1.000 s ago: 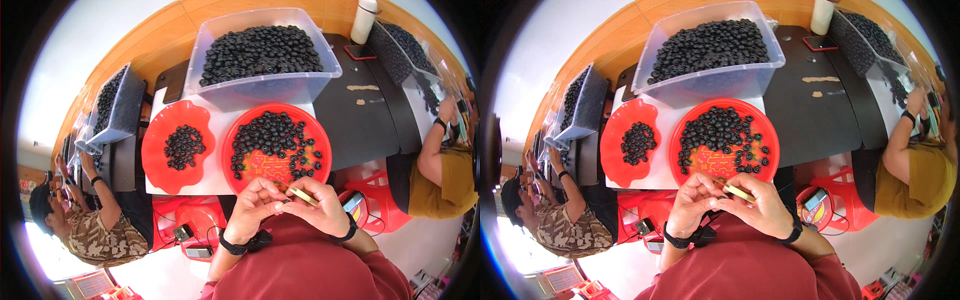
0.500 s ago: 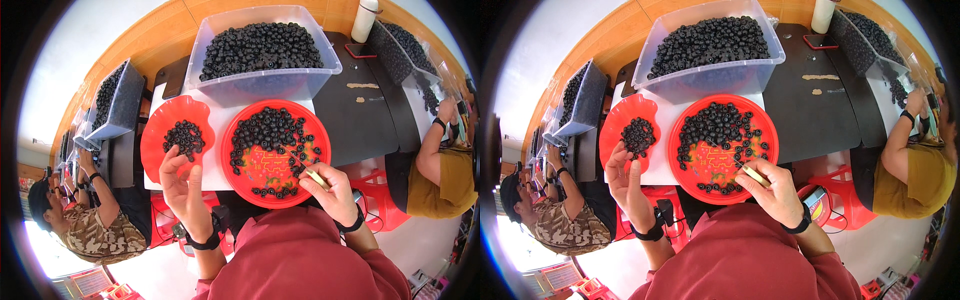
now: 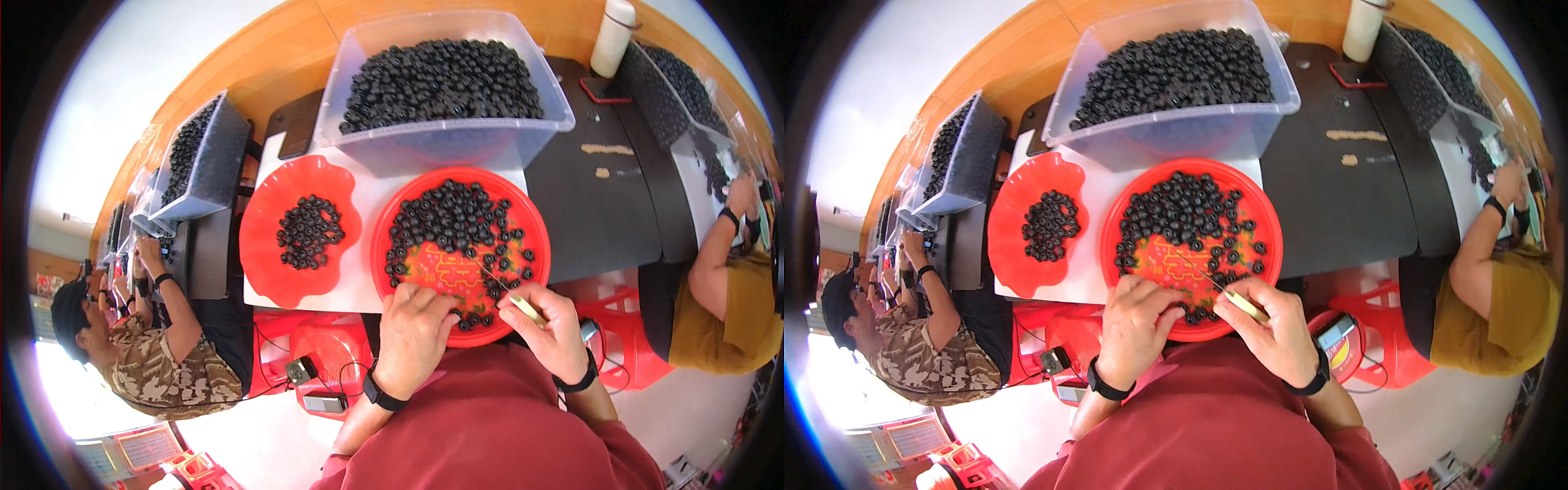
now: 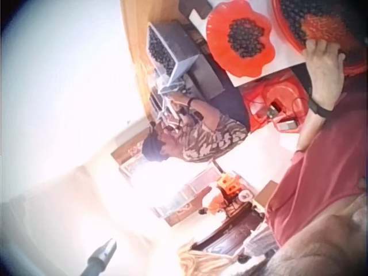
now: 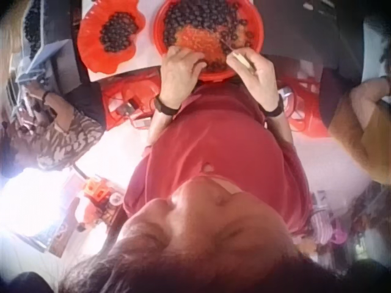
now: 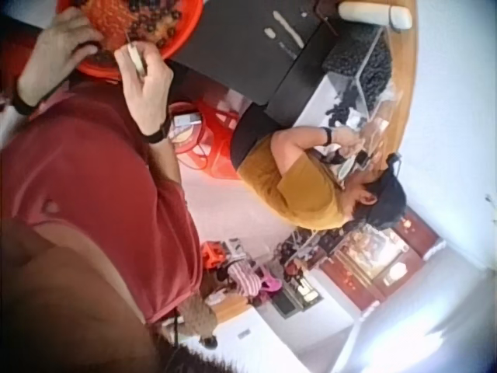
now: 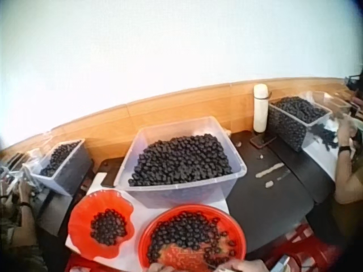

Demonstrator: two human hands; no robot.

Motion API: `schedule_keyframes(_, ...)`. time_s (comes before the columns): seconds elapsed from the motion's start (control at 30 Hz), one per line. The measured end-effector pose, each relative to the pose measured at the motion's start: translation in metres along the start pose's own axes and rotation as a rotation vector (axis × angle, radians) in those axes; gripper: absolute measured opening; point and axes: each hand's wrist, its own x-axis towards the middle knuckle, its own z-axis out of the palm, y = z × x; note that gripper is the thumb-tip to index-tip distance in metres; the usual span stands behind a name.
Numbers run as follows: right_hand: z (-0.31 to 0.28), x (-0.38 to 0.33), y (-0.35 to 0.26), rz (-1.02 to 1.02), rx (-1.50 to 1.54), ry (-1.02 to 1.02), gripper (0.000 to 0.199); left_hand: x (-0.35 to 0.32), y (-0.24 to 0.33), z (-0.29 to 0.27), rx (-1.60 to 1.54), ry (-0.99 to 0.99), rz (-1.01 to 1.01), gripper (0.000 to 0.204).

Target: Peeling and prepping small dark fruits using a paring knife at a table with other workers.

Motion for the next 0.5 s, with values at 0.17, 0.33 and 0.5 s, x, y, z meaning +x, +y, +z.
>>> schedule_keyframes(0.17, -0.004, -0.004, 0.004, -0.008, 0.001, 0.003, 0.013, -0.005, 0.002, 0.005, 0.029, -0.023, 0.061, 0.017)
schedule_keyframes(0.33, -0.011, -0.008, 0.006, 0.01, 0.021, -0.021, 0.014, -0.006, 0.012, 0.012, 0.012, -0.006, 0.081, 0.025)
schedule_keyframes(0.5, -0.011, -0.005, 0.008, -0.093, 0.017, -0.116, 0.015, 0.008, 0.037, 0.009, -0.078, 0.002, 0.111, 0.026)
